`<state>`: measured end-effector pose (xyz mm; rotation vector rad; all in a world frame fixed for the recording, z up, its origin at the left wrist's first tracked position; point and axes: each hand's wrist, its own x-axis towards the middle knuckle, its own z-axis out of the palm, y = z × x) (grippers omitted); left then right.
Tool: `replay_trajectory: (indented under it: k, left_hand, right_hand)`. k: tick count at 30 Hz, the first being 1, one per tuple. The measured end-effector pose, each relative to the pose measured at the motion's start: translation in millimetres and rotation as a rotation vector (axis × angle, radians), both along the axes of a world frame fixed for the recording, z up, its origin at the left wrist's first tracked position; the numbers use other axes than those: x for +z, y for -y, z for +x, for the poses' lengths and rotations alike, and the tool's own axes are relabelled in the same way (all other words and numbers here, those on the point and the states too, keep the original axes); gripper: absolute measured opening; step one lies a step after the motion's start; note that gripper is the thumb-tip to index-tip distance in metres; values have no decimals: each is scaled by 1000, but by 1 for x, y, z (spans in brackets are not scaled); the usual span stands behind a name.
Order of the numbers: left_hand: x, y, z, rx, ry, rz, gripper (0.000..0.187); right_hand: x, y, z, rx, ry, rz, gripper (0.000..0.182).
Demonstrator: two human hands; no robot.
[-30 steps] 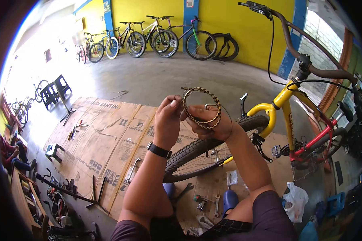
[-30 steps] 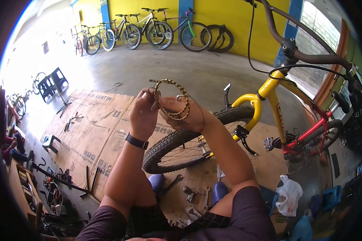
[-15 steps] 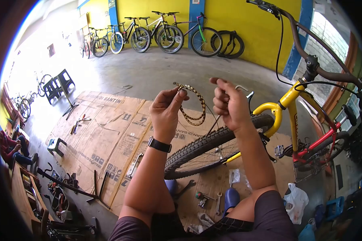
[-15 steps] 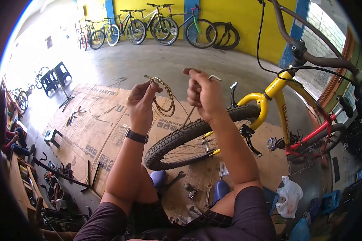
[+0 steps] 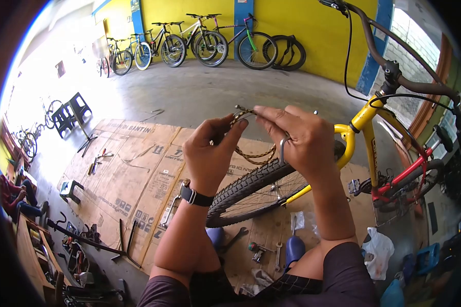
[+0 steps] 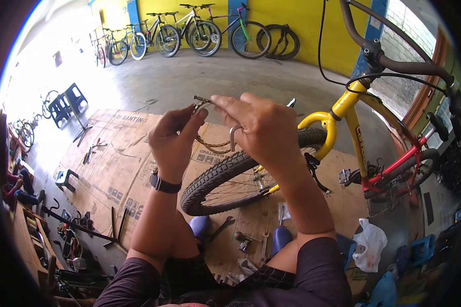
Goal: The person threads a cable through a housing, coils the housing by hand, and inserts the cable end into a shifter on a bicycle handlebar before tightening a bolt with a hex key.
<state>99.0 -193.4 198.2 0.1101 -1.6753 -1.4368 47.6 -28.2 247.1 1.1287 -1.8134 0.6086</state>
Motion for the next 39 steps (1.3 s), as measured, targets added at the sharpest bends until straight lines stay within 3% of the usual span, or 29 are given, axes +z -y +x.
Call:
replay_trajectory:
  k: [5,8,10,11,14,17,19,21,24,30,33,39]
  left_hand:
    - [3,-3,4,5,-43,-88,25]
    - [-4,10,-4,-78,0,-23,24]
    - [-12,17,-11,-204,-17,45,24]
    - [-14,19,-14,-243,-26,75,24]
    - [-18,24,-19,-320,-41,138,24]
    - [-17,27,-19,-336,-34,180,26]
    - [-15,24,-17,-371,-36,253,26]
    - [-21,20,-27,-224,-137,163,27]
    - [-21,16,-28,-148,-132,163,28]
    - [-14,-6,-17,-217,-109,275,26]
    - [-21,-13,-21,-260,-125,277,24]
    - [-23,-13,-27,-210,-151,277,26]
  right_hand:
    - [8,-12,-9,-104,-145,-54,17]
    - [22,-32,-21,-133,-270,-237,12]
    - [29,-47,-17,-150,-124,-423,11]
    - [33,-57,-26,-228,-263,-450,13]
    - [38,-84,-43,-260,-284,-623,12]
    - [41,-98,-39,-286,-133,-671,15]
    - [41,-99,-25,-460,55,-454,20]
    - [39,-94,-17,-567,245,-265,24]
    - [33,-77,-10,-451,371,-118,16]
    - [0,-36,-36,177,670,-180,22]
    - [-15,-15,-43,319,763,-204,19]
    - [-3,-16,-30,325,1089,-70,21]
